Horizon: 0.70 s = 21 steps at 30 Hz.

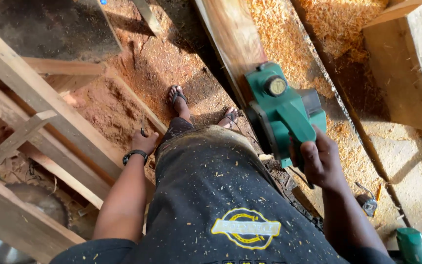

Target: Planing a piece of timber with an electric hand planer and checking for squareness with a try square.

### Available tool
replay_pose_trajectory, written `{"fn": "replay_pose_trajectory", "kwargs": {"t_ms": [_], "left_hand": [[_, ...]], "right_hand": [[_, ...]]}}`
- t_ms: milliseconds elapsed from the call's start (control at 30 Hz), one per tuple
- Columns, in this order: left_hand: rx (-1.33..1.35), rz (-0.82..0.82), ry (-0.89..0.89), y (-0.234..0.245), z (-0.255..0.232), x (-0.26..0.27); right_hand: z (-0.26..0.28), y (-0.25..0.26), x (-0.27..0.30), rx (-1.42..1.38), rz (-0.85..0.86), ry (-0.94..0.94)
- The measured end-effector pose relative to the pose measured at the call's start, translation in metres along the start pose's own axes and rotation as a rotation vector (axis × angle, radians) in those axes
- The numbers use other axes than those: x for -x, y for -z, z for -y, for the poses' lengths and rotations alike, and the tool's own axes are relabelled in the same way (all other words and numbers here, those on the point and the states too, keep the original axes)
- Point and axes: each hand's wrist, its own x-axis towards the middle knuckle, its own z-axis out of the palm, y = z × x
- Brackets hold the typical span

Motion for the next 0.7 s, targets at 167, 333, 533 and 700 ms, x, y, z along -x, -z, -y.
{"fn": "replay_pose_trajectory", "kwargs": {"t_ms": [167, 333, 533, 700], "left_hand": [[-0.057, 0.029, -0.013, -0.017, 0.004, -0.029], [-0.005, 0.001, -0.064, -0.019, -0.018, -0.039], [0.084, -0.04, -0.111, -0.019, -0.006, -0.045], [0.104, -0.086, -0.023, -0.007, 0.013, -0.019]], "right_hand": [[-0.012, -0.007, 0.001, -0.016, -0.029, -0.013], [0.001, -0.015, -0.038, 0.004, -0.007, 0.013], [0.03, -0.022, -0.093, 0.017, 0.01, 0.104], [0.032, -0.033, -0.144, -0.042, 0.032, 0.178]]}}
